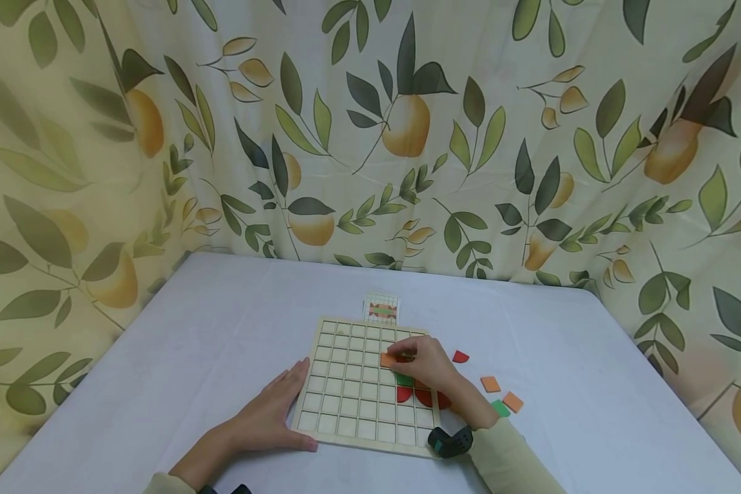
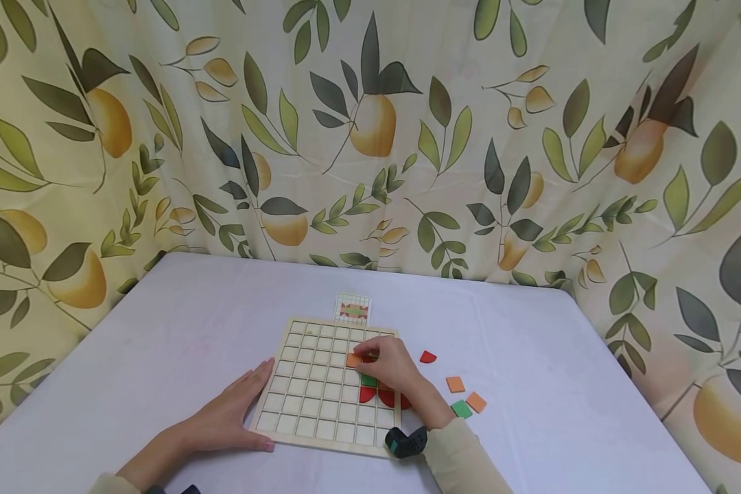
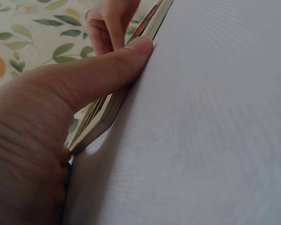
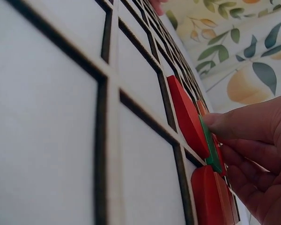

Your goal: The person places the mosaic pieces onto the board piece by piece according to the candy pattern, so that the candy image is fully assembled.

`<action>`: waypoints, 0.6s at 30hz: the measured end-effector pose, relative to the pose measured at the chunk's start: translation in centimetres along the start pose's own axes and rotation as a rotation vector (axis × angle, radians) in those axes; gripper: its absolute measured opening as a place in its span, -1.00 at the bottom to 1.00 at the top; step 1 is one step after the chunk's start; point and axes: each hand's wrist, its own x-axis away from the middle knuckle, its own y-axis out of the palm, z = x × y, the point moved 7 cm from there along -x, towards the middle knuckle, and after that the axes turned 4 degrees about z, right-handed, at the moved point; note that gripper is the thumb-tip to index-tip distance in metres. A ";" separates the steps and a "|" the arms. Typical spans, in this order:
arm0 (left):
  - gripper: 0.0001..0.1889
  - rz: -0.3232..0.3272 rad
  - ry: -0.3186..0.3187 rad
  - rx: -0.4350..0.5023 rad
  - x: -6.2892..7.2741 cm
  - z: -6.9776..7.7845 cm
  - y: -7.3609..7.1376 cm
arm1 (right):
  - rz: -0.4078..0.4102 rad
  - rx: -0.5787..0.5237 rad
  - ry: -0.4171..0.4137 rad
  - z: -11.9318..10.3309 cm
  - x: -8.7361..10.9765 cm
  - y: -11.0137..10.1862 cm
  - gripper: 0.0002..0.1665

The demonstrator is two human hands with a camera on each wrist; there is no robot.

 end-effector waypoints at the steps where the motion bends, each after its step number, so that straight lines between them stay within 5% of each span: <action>1: 0.35 -0.001 -0.001 0.000 0.0 0.0 0.0 | 0.000 -0.008 0.001 0.1 0.0 0.0 -0.70; 12: 0.35 -0.006 -0.003 -0.009 -0.1 -0.2 0.1 | 0.033 -0.038 -0.018 0.6 0.6 -1.3 -0.70; 18: 0.35 -0.007 -0.005 -0.016 -0.1 -0.3 0.2 | 0.086 0.018 0.053 1.9 1.7 -2.4 -0.72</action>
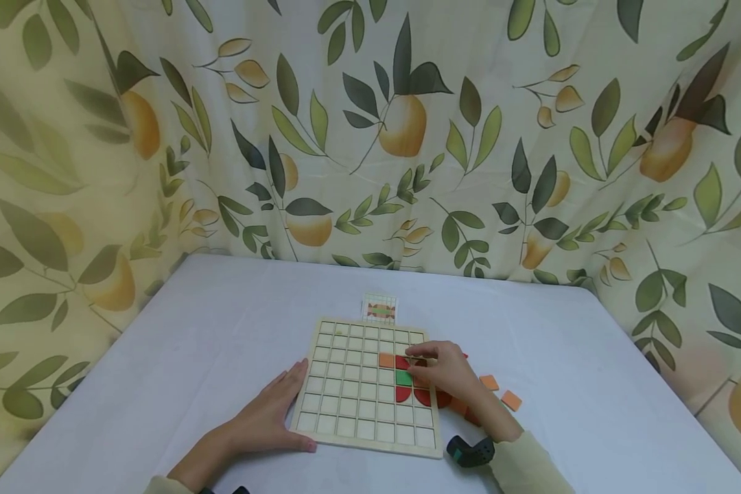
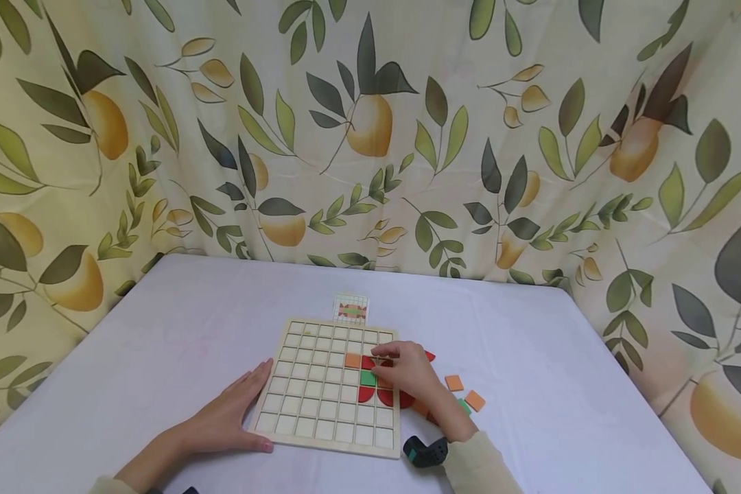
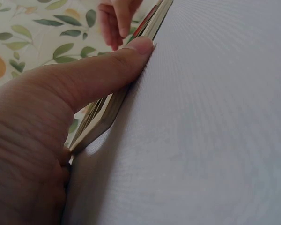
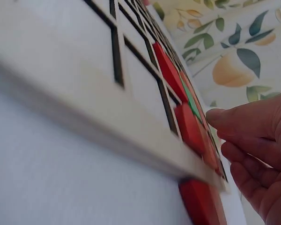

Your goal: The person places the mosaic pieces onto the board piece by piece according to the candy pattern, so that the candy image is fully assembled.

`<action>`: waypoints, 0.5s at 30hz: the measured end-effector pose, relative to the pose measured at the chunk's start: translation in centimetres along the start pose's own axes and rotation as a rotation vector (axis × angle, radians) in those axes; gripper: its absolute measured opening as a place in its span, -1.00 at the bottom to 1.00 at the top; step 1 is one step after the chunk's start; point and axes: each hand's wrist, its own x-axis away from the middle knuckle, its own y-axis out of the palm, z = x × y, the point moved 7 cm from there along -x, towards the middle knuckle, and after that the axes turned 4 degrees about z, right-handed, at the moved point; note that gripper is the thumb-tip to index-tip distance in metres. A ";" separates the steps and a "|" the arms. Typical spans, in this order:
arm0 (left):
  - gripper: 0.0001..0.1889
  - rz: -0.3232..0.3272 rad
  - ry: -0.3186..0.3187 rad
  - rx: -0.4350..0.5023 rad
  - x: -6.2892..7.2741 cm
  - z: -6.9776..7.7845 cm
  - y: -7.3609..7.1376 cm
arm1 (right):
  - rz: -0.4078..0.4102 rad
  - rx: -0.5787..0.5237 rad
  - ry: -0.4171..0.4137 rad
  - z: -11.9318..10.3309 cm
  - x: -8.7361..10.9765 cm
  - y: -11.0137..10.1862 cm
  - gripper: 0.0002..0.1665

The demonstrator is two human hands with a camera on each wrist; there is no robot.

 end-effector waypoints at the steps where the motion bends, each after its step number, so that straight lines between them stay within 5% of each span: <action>1: 0.35 0.002 0.000 0.002 0.0 0.0 0.0 | 0.010 0.008 0.010 0.2 0.2 -0.2 -0.72; 10: 0.35 0.004 0.009 0.000 0.1 0.1 0.0 | 0.033 -0.014 0.104 1.8 1.7 -2.1 -0.68; 15: 0.35 0.004 0.001 0.000 0.0 0.1 0.0 | 0.027 0.025 0.090 2.1 2.2 -2.8 -0.68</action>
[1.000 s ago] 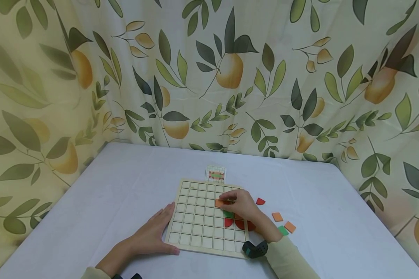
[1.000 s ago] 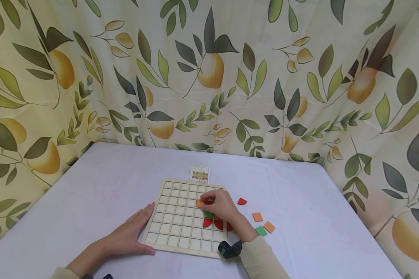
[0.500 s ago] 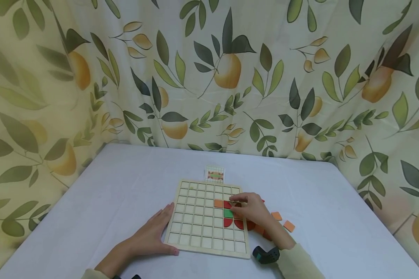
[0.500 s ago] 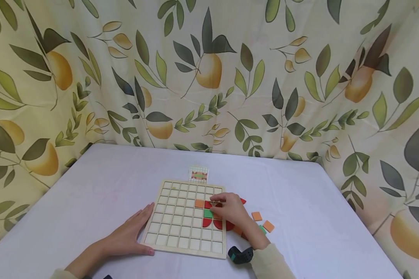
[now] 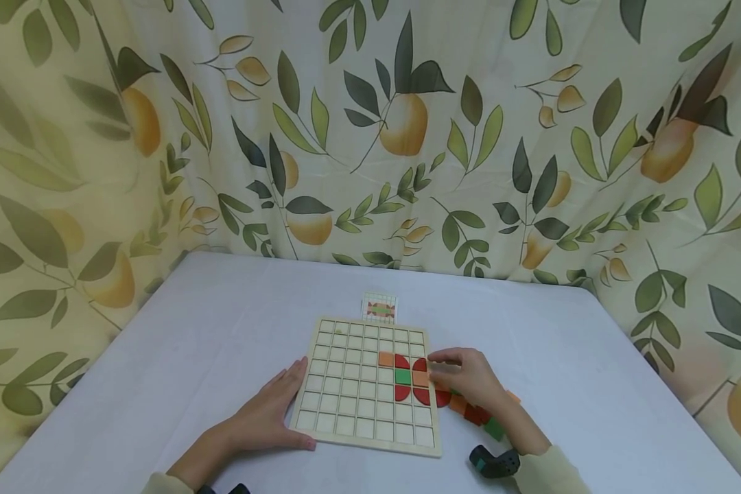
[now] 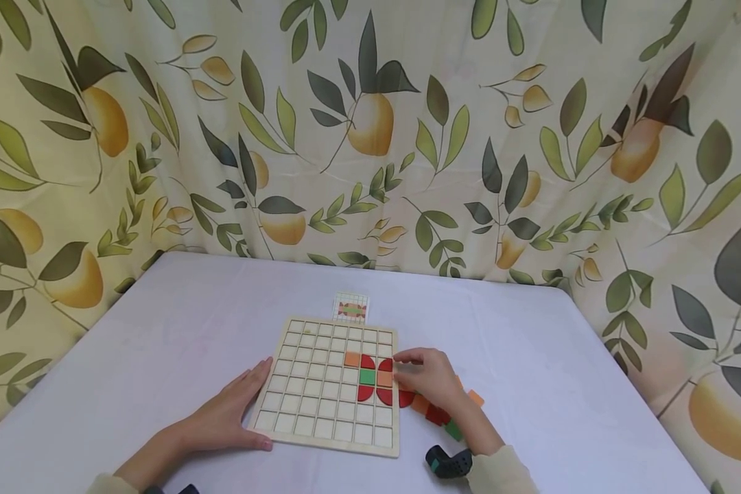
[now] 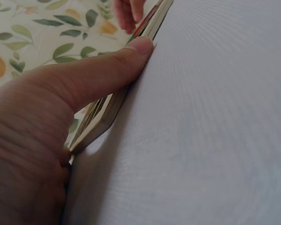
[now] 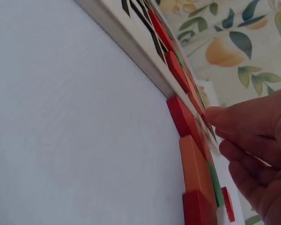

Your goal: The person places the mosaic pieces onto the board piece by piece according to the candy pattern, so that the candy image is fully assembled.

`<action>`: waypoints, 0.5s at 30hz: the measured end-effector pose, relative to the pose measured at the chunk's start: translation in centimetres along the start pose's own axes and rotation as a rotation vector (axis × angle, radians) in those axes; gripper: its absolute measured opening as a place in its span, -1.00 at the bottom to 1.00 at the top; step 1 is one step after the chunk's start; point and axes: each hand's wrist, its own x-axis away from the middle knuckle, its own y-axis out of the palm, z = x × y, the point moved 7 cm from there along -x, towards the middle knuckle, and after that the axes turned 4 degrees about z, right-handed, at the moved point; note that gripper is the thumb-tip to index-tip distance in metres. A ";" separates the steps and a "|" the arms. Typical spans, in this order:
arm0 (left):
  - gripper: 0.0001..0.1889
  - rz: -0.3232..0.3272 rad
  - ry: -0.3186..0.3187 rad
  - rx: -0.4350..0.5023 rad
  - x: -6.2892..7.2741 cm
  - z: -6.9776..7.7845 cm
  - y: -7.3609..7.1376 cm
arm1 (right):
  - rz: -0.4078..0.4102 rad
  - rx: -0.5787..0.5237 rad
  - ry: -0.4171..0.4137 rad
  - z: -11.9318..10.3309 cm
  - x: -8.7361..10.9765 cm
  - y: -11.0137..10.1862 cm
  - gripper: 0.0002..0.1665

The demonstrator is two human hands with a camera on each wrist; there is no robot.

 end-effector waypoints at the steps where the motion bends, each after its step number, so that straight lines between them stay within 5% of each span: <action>1: 0.35 0.001 -0.001 0.001 0.0 0.0 0.0 | 0.002 0.018 -0.008 0.0 0.1 -0.1 -0.69; 15: 0.36 -0.004 -0.005 0.000 0.0 0.0 -0.1 | -0.006 0.078 -0.017 1.5 1.5 -2.2 -0.63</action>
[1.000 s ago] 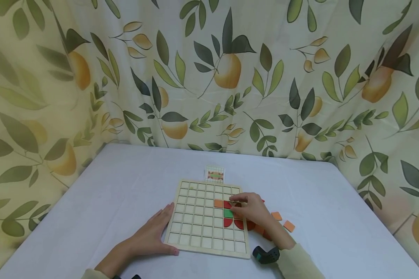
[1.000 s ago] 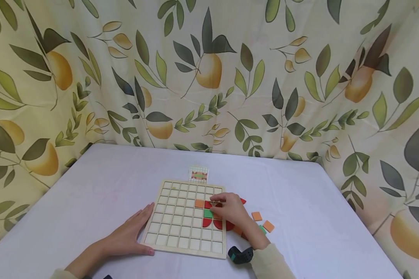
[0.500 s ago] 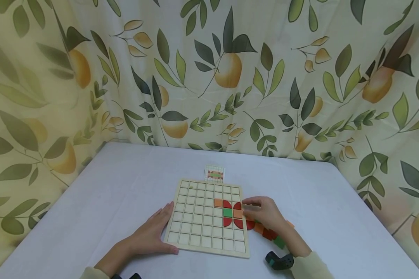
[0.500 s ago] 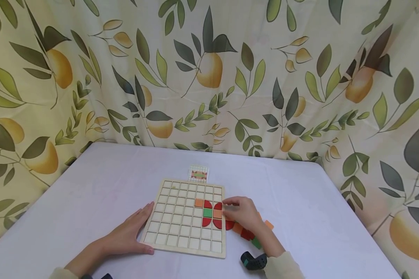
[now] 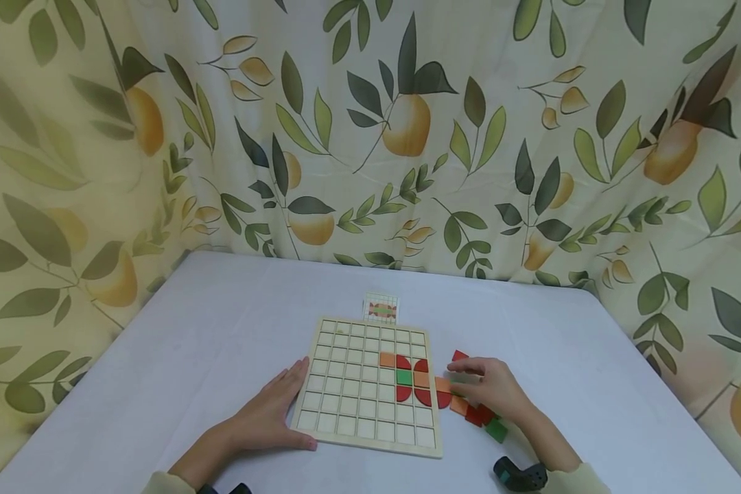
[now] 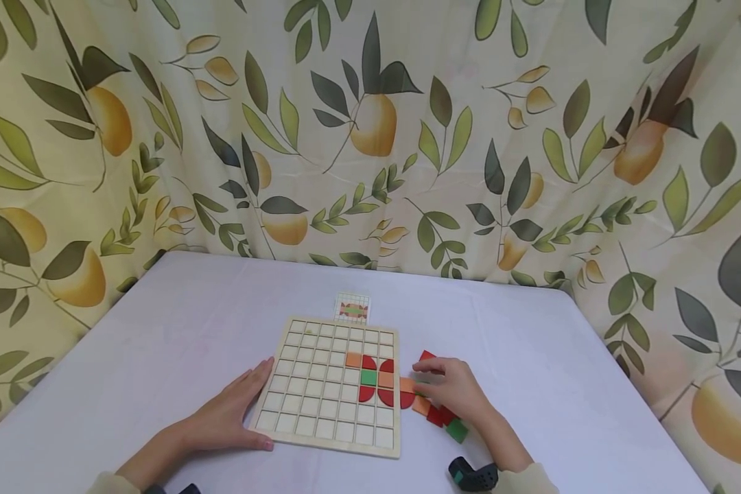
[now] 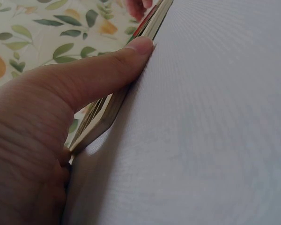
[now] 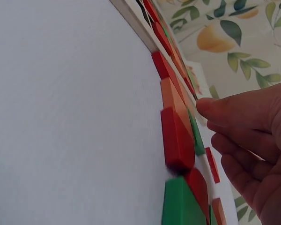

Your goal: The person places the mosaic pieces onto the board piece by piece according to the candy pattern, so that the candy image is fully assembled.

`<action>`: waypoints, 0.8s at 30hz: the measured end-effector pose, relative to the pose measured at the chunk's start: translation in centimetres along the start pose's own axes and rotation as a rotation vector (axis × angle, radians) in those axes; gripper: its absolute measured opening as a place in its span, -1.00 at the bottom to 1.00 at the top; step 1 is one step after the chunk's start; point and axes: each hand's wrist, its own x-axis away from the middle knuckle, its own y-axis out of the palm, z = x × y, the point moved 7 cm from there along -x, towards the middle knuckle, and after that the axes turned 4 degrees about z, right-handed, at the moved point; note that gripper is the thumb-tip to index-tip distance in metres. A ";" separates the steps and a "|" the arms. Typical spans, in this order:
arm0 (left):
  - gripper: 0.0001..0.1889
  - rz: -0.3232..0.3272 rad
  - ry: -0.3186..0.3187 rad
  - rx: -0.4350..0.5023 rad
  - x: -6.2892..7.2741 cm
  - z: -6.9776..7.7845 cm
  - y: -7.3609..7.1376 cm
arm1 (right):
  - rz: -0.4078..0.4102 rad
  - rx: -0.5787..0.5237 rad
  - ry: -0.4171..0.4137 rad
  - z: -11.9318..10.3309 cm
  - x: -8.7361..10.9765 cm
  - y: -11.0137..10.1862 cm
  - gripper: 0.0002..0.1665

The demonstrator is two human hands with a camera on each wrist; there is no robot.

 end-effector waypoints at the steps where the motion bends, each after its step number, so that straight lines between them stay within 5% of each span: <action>1: 0.36 0.001 0.002 0.001 0.0 0.0 0.0 | 0.001 0.008 -0.005 0.1 0.1 -0.1 -0.62; 10: 0.36 0.002 0.006 0.017 0.1 0.0 -0.1 | -0.026 0.038 -0.073 0.3 1.0 -0.7 -0.66; 24: 0.35 -0.003 -0.013 0.013 0.0 0.0 0.0 | -0.064 0.032 -0.071 1.0 1.2 -1.1 -0.65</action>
